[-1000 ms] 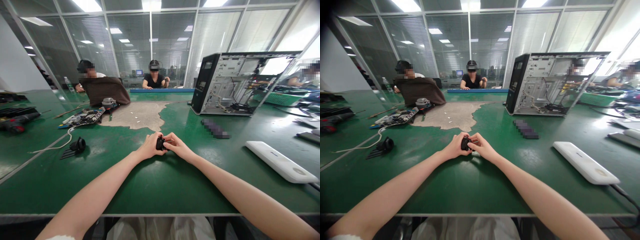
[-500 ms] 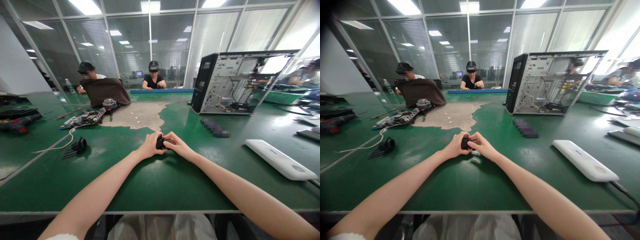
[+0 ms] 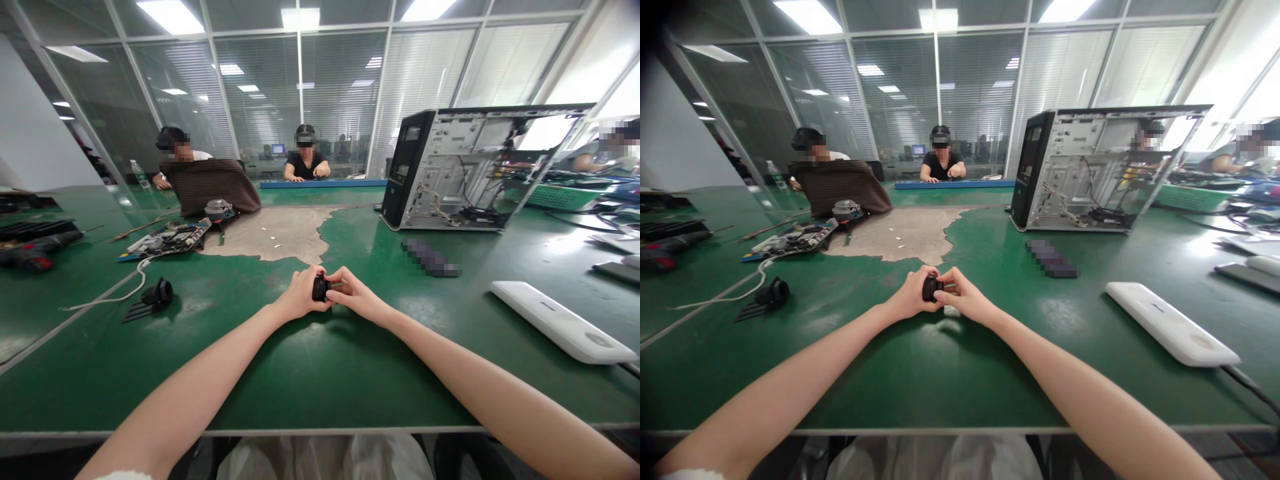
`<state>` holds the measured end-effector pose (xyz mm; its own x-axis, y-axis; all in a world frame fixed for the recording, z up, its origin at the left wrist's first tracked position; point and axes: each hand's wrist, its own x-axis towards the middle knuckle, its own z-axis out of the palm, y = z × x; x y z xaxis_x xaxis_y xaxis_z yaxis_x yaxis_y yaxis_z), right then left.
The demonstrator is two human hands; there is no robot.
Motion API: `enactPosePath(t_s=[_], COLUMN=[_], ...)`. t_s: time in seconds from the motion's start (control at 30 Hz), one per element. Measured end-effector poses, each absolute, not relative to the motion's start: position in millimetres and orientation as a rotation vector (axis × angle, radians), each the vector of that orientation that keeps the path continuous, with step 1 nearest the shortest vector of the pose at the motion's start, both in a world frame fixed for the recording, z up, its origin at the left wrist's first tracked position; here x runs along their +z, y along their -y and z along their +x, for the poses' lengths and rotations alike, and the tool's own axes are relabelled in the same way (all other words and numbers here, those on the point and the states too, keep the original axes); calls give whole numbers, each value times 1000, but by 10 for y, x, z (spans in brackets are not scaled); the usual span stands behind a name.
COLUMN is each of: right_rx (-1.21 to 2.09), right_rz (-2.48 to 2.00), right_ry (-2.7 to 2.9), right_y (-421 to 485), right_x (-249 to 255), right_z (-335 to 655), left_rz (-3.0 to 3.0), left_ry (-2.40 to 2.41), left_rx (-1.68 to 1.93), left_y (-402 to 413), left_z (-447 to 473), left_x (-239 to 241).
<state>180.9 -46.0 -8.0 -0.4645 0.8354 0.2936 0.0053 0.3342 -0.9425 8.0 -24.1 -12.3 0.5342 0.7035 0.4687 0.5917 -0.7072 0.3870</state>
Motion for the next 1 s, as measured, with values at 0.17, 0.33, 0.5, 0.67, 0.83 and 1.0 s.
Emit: enactPosePath(t_s=[0.17,0.33,0.5,0.67,0.83,1.0], right_rx=[1212,1287,1270,1208,1217,1274], right_rz=[-815,-773,-765,-868,-905,-729], right_ry=[1716,1740,1720,1669,1712,1753], right_y=[434,408,422,405,385,414], right_x=[-106,-123,-94,-104,-101,-89], right_z=[1778,1819,1820,1773,1814,1832], left_rz=[2586,2601,2623,2622,2630,2643], left_ry=[-1108,-1107,-1107,-1097,-1088,-1116], left_rx=[922,905,913,928,929,898], left_y=[242,243,233,227,235,229], left_z=[95,86,80,83,78,77], left_x=[-117,-116,-137,-147,-135,-145])
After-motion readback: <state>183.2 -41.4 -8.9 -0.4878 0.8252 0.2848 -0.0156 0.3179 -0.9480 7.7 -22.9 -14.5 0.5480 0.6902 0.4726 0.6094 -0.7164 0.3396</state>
